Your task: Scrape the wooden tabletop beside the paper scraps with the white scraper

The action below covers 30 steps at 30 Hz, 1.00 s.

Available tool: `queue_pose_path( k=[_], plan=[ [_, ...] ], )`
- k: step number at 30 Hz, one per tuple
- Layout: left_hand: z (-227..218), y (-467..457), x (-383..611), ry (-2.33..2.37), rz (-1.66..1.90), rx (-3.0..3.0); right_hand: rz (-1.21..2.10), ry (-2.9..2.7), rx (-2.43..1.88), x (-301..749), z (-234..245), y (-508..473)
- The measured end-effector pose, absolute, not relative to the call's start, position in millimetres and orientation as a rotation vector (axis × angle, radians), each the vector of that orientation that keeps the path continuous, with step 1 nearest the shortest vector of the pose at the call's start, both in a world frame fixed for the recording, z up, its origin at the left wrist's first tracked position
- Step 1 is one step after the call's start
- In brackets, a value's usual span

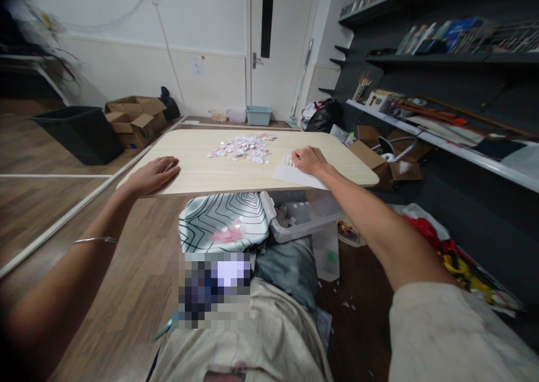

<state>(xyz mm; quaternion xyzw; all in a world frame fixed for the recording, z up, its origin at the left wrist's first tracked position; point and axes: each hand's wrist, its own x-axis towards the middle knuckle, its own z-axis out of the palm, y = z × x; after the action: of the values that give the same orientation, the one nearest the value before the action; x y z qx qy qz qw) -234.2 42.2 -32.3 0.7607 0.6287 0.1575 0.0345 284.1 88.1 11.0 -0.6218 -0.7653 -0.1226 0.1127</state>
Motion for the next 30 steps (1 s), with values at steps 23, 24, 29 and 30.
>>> queue_pose_path(
  k=[23,24,29,30],
  plan=[
    [-32.5,43.6,-236.6,1.915,0.461,2.34,-0.415,-1.911,-1.918,297.2,-2.0,106.1],
    [-32.9,44.0,-236.8,1.913,0.458,2.342,-0.408,-1.9,-1.91,298.4,-3.6,105.5],
    [-33.3,42.7,-234.9,1.936,0.471,2.339,-0.498,-1.895,-1.835,291.5,-1.3,104.1],
    [-33.0,42.1,-234.3,1.935,0.473,2.339,-0.51,-1.891,-1.829,289.2,-0.1,104.1]
  ],
)
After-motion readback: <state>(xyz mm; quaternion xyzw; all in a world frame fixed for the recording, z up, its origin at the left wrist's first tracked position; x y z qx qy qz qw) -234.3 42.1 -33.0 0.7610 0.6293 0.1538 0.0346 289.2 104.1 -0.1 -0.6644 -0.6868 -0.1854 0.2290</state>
